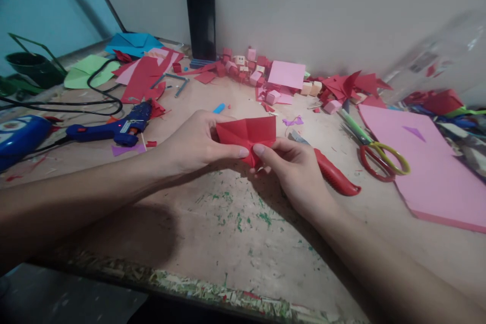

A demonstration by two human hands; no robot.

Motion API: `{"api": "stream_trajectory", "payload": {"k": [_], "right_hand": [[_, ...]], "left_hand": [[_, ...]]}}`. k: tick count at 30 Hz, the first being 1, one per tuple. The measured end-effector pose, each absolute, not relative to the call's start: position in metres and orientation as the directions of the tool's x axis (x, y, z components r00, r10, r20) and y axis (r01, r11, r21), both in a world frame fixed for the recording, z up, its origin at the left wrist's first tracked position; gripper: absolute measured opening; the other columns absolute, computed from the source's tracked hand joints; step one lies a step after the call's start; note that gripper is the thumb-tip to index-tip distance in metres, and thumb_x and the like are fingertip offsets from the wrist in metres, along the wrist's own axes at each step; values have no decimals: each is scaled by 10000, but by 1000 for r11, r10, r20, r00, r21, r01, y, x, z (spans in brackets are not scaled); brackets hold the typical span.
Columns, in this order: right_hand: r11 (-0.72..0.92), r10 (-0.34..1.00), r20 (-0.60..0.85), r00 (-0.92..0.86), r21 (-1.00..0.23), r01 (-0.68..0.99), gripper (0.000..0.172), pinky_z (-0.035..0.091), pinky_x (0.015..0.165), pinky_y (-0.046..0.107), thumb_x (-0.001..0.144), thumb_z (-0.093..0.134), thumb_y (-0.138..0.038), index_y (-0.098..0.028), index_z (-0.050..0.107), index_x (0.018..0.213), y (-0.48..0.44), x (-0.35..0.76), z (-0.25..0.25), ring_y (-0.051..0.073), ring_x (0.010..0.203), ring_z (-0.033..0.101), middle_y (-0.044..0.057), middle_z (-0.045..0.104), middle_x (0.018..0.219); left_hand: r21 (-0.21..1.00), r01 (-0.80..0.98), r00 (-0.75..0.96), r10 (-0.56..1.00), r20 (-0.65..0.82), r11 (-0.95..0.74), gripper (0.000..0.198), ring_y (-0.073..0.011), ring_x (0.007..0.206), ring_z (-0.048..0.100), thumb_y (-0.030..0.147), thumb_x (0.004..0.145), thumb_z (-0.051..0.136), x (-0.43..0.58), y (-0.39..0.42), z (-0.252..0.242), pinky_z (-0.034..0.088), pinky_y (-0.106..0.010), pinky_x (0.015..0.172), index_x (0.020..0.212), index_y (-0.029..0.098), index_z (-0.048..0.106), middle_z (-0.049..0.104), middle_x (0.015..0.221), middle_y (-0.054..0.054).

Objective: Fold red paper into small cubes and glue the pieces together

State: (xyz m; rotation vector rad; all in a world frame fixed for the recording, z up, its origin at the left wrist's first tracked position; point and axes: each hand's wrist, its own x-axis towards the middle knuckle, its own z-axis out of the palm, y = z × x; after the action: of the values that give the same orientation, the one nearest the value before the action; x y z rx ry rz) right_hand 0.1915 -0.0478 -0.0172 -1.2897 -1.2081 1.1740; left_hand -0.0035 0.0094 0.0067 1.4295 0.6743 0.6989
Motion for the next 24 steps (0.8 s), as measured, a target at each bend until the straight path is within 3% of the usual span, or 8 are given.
{"api": "stream_trajectory", "payload": {"k": [8, 12, 17, 20, 24], "right_hand": [[3, 998, 11, 60, -992, 126, 337, 538, 621, 265, 857, 869, -481, -209, 757, 693, -48, 192, -17, 151, 601, 680, 13, 744, 658], [38, 997, 51, 52, -974, 223, 326, 530, 597, 280, 842, 868, -501, -213, 782, 716, -48, 190, -14, 164, 584, 666, 25, 741, 644], [77, 996, 86, 16, -947, 312, 368, 482, 538, 268, 845, 851, -491, -219, 731, 627, -48, 188, -10, 152, 552, 618, 14, 704, 604], [96, 995, 103, 9, -952, 291, 350, 470, 555, 260, 867, 842, -450, -218, 735, 628, -48, 190, -12, 140, 558, 596, 3, 684, 595], [90, 996, 85, -37, -984, 153, 249, 480, 602, 250, 874, 853, -439, -228, 815, 747, -48, 194, -16, 132, 599, 607, -1, 710, 653]], "left_hand": [[1000, -13, 616, 788, 8, 1, 187, -165, 735, 746, 74, 755, 769, -4, 10, 8, 589, -248, 671, 933, 116, 807, 814, 852, -73], [998, 46, 613, 790, 11, -49, 65, -144, 683, 703, 128, 784, 786, -7, 13, 12, 560, -245, 649, 840, 135, 819, 796, 795, -57], [972, 210, 603, 796, -42, -107, 144, -105, 565, 592, 218, 821, 800, -11, 16, 13, 411, -214, 507, 702, 137, 789, 730, 670, -34], [973, 203, 631, 774, -47, -107, 143, -100, 573, 581, 223, 846, 774, -12, 17, 12, 390, -210, 506, 741, 130, 801, 734, 697, -43], [985, 146, 578, 816, -5, -97, 160, -115, 611, 622, 234, 847, 764, -9, 16, 12, 450, -219, 549, 724, 131, 768, 737, 721, -44]]}}
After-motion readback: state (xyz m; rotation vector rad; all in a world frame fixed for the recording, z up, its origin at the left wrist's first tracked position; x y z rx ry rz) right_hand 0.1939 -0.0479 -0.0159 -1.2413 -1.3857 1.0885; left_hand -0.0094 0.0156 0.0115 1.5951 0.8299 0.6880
